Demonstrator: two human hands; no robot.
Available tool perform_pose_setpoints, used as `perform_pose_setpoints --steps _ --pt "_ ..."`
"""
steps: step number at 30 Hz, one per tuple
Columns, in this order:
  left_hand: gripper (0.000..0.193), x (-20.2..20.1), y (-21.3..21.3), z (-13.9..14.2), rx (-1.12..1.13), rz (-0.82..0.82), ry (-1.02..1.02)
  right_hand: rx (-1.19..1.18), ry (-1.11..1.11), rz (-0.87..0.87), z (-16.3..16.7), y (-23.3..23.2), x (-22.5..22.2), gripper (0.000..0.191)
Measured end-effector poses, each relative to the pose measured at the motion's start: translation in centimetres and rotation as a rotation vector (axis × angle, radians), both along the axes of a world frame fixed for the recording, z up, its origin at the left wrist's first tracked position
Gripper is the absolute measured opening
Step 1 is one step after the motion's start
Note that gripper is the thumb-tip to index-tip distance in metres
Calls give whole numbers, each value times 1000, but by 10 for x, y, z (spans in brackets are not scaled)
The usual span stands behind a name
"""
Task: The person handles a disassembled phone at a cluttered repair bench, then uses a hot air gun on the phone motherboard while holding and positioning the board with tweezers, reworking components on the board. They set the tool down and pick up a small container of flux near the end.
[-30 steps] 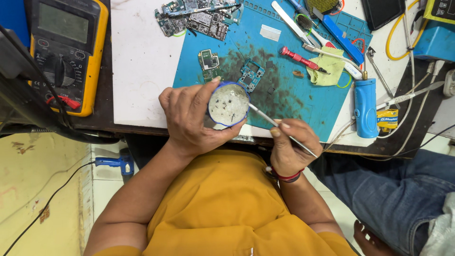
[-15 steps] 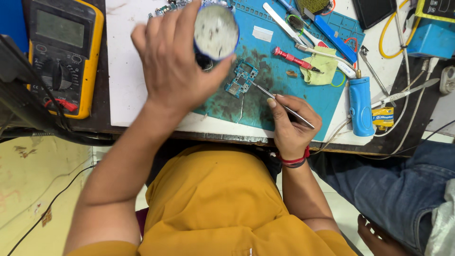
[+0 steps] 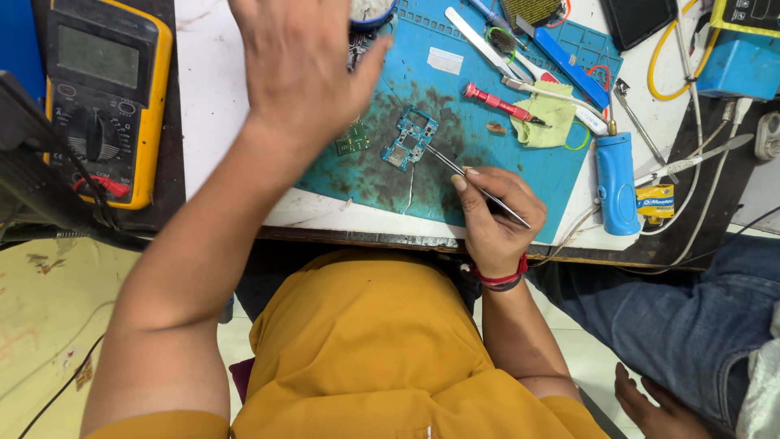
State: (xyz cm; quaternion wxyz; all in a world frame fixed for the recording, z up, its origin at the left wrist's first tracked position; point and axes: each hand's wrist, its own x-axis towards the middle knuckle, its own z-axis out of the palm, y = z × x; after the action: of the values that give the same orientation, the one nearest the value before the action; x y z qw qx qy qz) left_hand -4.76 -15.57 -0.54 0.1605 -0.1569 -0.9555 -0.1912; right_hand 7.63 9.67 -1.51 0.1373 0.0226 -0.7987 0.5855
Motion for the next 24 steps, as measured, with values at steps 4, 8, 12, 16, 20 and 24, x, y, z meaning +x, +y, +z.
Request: perform_pose_setpoints --steps 4,8,12,16,20,24 --pt "30 51 18 10 93 -174 30 26 17 19 2 1 -2 16" --pt "22 94 36 8 123 -158 -31 46 19 21 2 0 -4 16" --pt "20 106 40 -5 93 -93 -30 73 18 37 3 -1 -4 16" --pt "17 108 40 -10 102 -73 -18 45 2 17 1 -3 -2 16" --pt "19 111 39 -11 122 -92 -12 37 44 7 -4 0 2 16" --pt "26 129 17 -11 389 -141 -25 -95 63 -61 -14 5 9 17"
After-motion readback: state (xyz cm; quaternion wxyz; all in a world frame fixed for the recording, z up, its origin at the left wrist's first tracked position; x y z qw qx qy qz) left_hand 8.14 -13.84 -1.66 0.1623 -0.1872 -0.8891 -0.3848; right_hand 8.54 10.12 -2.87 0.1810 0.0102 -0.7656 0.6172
